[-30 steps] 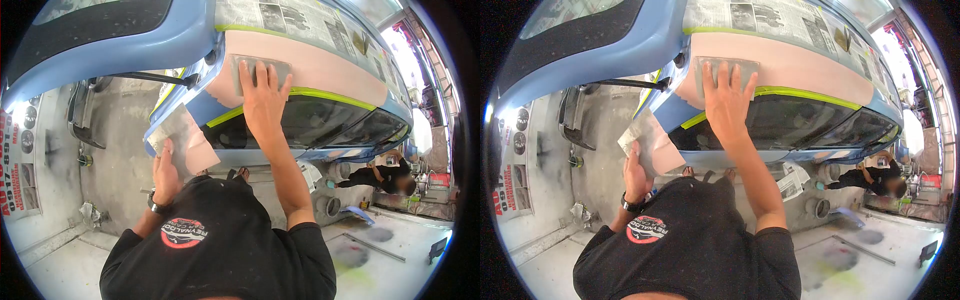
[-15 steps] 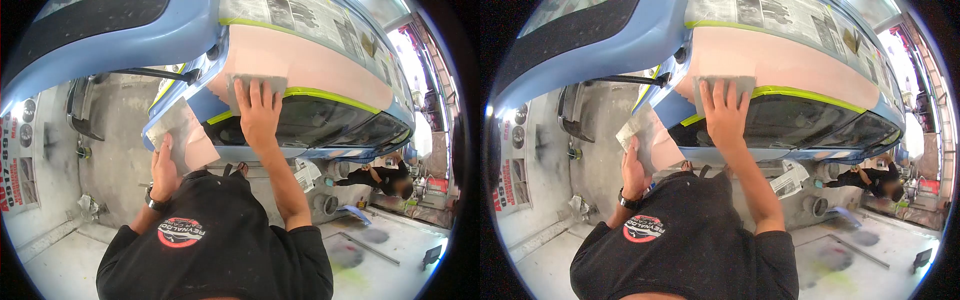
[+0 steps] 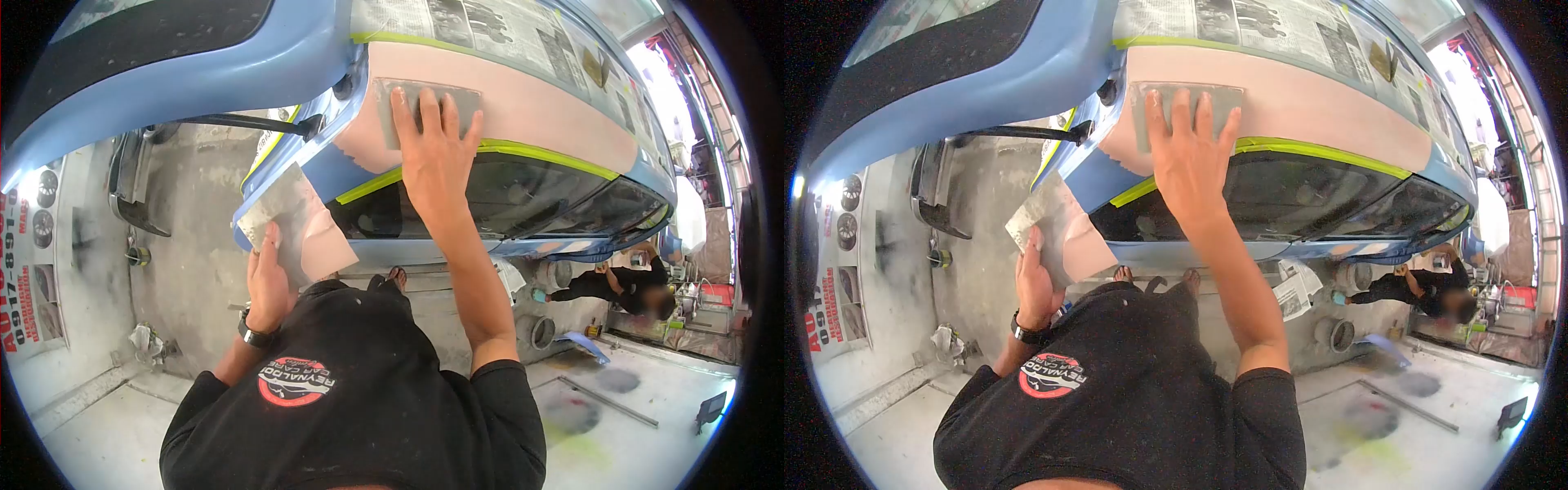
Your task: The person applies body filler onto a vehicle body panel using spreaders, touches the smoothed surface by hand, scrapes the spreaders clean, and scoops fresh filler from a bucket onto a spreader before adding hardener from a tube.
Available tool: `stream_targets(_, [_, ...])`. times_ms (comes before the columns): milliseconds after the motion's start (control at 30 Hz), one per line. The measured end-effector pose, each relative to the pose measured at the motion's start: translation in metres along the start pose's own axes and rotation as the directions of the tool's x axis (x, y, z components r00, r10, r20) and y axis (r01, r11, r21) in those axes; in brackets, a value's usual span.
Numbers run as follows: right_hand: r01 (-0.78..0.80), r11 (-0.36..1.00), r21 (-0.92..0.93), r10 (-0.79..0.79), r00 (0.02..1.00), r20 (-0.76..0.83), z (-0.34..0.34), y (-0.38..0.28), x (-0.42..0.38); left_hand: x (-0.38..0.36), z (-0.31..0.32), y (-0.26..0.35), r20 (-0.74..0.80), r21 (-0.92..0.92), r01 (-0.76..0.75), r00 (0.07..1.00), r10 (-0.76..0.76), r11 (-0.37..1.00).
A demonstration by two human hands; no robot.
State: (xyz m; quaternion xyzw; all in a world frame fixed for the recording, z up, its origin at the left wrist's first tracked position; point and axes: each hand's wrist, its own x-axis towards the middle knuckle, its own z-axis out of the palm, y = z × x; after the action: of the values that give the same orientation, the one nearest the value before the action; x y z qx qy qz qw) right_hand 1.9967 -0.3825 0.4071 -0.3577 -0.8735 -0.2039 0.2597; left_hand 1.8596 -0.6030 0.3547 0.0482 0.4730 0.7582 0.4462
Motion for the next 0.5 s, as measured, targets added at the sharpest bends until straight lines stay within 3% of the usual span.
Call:
stream_targets(133, [0.018,1.0,-0.013,-0.017,0.999,0.029,0.006,0.003,0.004,0.003,-0.009,-0.006,-0.072,0.006,-0.012,0.997,0.012,1.0])
stream_targets(500, [0.156,0.988,0.007,-0.156,0.986,0.051,0.032,0.002,-0.058,0.0,0.005,0.004,-0.029,0.044,0.045,0.999,-0.043,0.998])
